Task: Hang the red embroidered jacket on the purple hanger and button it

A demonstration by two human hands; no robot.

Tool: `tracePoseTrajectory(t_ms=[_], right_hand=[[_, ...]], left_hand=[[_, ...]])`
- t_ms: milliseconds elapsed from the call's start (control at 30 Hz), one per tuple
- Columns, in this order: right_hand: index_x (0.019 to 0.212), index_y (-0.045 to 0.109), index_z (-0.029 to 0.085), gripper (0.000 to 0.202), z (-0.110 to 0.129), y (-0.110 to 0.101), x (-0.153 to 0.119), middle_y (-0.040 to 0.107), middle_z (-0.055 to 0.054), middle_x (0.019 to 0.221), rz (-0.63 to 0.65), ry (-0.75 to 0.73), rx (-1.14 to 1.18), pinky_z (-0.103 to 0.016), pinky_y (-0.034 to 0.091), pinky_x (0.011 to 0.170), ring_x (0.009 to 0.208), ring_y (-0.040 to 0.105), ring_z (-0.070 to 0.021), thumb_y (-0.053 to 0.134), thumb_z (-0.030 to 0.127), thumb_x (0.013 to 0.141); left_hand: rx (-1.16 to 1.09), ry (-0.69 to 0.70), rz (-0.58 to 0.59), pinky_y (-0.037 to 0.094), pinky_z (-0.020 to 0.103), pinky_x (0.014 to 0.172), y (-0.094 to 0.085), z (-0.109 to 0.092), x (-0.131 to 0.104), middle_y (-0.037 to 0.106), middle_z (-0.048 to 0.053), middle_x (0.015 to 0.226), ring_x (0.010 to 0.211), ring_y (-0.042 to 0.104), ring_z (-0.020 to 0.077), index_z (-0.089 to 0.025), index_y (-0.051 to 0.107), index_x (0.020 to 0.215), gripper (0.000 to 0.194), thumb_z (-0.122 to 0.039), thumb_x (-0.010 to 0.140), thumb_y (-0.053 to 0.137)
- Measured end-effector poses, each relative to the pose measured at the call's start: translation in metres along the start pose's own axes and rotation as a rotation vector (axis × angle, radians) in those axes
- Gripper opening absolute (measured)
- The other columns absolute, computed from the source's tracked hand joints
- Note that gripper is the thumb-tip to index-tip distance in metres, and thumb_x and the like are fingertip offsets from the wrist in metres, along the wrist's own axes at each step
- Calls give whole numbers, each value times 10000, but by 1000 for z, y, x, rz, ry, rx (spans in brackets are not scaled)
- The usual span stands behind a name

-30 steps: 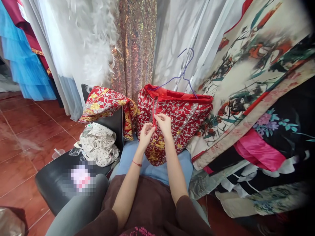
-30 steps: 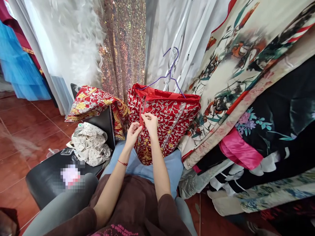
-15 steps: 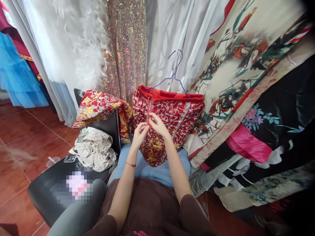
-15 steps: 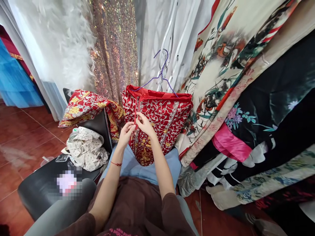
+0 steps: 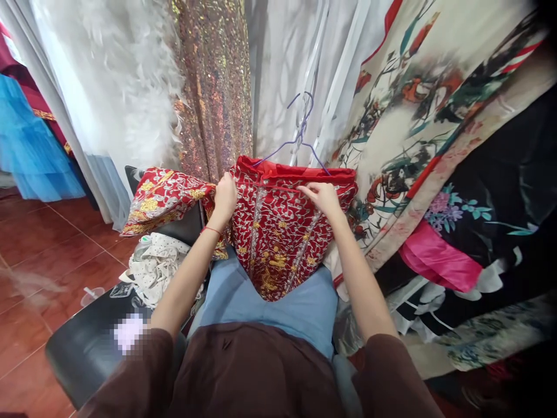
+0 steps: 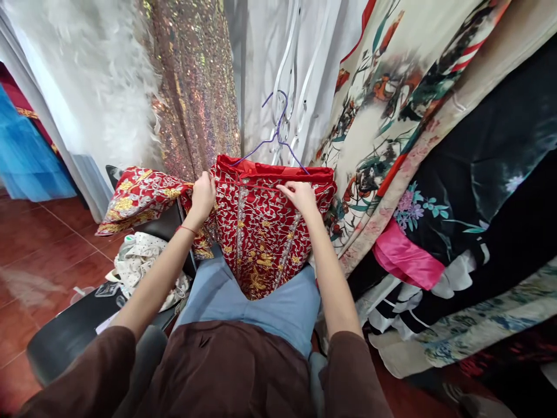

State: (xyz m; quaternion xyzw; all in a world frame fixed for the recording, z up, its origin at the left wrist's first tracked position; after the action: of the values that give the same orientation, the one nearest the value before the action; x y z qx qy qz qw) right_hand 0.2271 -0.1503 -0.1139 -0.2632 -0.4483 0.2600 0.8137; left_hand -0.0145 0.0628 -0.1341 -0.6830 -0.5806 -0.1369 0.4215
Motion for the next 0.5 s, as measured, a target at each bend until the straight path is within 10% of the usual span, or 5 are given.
tracePoseTrajectory(t_ms=[200, 367, 500], right_hand=[[763, 736, 132, 547, -17, -44, -2, 690, -158, 749, -102, 105, -478, -347, 384, 734, 779, 616, -246, 449, 532, 1001], [824, 738, 162, 409, 36, 39, 4, 705, -62, 746, 253, -47, 173, -336, 449, 760, 644, 583, -162, 627, 545, 914], [948, 677, 164, 253, 69, 96, 34, 715, -50, 846, 280, -26, 550, -311, 503, 755, 724, 635, -158, 724, 396, 857]], left_hand=[[266, -57, 13, 448, 487, 968, 16, -3, 16, 660, 277, 1054, 1163, 576, 395, -96, 586, 960, 202, -257, 960, 464], [34, 189, 41, 368, 484, 1075, 34, -49, 14, 666, 198, 1050, 1180, 569, 348, -154, 575, 876, 302, -445, 951, 551], [-151, 245, 222, 461, 391, 939, 50, -61, 26, 673, 131, 990, 966, 631, 251, -169, 564, 917, 223, -389, 940, 582]])
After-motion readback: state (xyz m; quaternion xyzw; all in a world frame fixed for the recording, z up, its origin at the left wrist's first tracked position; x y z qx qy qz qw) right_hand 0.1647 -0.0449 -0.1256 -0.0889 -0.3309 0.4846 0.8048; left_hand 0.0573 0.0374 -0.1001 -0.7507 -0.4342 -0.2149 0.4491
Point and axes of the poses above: each hand's wrist, its own x-axis towards the middle knuckle, its own y-axis out of the palm, z = x × y, the point moved 9 cm from there along x, towards the middle knuckle
